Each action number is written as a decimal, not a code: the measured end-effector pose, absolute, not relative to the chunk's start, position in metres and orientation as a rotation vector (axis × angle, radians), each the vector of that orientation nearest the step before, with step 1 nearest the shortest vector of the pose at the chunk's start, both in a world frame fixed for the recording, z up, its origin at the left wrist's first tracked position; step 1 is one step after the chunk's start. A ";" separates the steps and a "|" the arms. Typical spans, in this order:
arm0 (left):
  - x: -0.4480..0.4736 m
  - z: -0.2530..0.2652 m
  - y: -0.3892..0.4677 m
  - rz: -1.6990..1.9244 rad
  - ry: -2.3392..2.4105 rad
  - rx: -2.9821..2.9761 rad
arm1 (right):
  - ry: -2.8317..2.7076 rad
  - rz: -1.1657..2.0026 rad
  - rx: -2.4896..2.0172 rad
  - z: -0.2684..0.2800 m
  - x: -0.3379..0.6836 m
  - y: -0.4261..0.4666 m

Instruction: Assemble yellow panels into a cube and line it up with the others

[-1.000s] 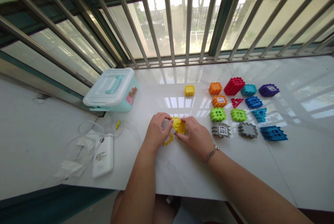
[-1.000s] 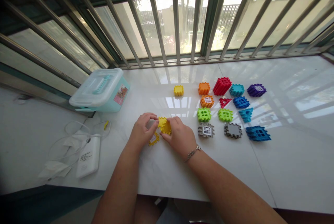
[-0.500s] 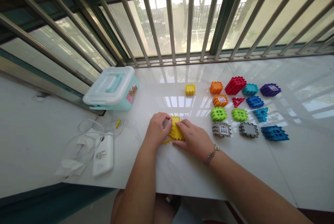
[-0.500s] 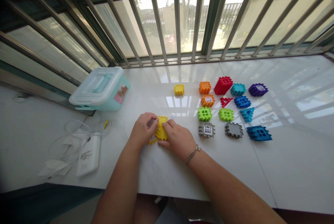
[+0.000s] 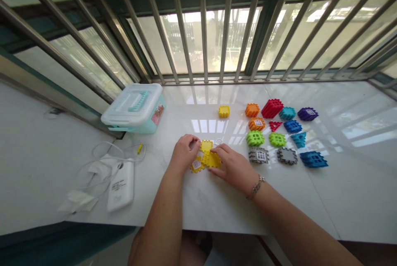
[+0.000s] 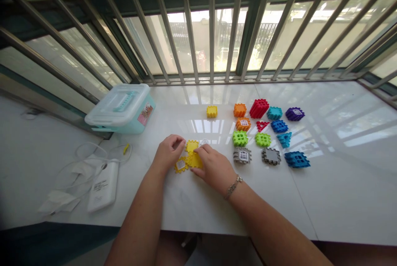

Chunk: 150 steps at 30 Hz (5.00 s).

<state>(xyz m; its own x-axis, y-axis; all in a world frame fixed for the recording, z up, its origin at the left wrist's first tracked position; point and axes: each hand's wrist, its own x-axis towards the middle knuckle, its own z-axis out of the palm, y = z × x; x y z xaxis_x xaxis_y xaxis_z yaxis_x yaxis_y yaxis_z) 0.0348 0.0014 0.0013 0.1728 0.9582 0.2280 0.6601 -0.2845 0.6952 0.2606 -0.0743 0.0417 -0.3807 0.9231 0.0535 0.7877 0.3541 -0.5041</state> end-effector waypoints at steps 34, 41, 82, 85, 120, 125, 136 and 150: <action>0.033 -0.003 0.009 0.928 1.515 1.914 | -2.691 0.152 -1.891 0.091 0.309 0.158; 0.034 -0.002 0.008 0.919 1.515 1.973 | -2.683 0.195 -1.925 0.092 0.309 0.159; 0.033 -0.003 0.009 0.918 1.510 1.950 | -2.779 0.222 -1.959 0.073 0.301 0.177; 0.033 -0.002 0.009 0.923 1.512 1.948 | -2.804 0.227 -1.940 0.071 0.302 0.179; 0.034 0.002 0.007 0.890 1.519 1.949 | -2.868 0.241 -1.893 0.069 0.317 0.166; 0.033 0.000 0.008 0.891 1.516 1.957 | -2.857 0.218 -1.871 0.068 0.316 0.166; 0.034 -0.001 0.009 0.900 1.515 1.967 | -2.763 0.001 -1.638 0.103 0.308 0.118; 0.033 -0.003 0.010 0.917 1.495 1.992 | -2.813 0.461 -1.452 0.057 0.244 -0.034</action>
<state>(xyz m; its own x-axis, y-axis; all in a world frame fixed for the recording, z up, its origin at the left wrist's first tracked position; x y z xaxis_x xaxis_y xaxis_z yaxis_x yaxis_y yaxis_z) 0.0331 0.0096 -0.0028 0.1777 0.9581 0.2247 0.6343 -0.2861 0.7182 0.2438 -0.0343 0.0570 -0.5866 0.7894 -0.1810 0.8059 0.5466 -0.2275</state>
